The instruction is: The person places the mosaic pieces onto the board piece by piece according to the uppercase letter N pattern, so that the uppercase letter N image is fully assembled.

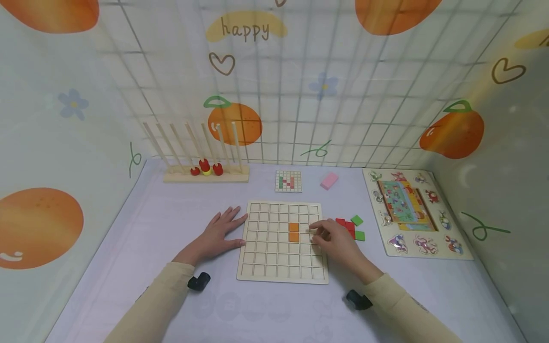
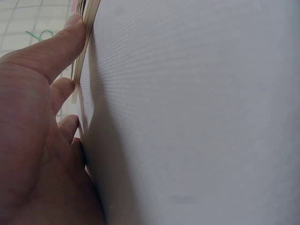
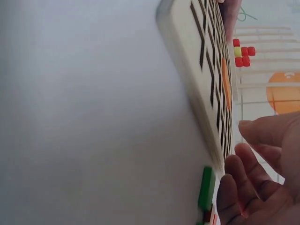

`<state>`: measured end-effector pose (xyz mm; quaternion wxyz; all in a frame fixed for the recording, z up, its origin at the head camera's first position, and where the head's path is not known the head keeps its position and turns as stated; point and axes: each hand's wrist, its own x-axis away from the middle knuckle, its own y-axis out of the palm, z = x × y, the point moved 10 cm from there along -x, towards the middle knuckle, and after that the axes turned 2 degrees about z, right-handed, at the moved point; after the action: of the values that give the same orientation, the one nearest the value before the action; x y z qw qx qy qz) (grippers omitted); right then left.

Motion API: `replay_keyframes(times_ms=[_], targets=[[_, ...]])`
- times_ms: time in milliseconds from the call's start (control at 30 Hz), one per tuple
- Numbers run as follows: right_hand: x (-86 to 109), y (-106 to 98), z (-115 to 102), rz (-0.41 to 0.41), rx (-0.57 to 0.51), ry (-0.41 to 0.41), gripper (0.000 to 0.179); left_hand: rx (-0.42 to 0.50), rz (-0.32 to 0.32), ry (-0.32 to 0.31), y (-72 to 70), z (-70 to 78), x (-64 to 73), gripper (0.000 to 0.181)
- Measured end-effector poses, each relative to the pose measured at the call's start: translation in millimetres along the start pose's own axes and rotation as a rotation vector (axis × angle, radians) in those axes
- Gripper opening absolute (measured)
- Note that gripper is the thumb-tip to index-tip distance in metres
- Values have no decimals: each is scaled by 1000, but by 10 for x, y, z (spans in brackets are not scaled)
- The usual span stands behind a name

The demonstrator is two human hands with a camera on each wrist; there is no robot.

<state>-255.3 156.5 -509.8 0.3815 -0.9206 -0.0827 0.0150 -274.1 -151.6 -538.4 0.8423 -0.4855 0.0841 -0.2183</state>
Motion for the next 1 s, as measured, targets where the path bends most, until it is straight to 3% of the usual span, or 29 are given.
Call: replay_keyframes(times_ms=[333, 600, 1000], targets=[[43, -259, 222, 42, 45, -13, 27, 3, -1, 1, -10, 23, 6, 81], [95, -419, 461, 61, 126, 32, 26, 1, 4, 1, -11, 10, 5, 82], [92, -472, 443, 61, 168, -12, 28, 9, 4, 0, -18, 19, 9, 82]])
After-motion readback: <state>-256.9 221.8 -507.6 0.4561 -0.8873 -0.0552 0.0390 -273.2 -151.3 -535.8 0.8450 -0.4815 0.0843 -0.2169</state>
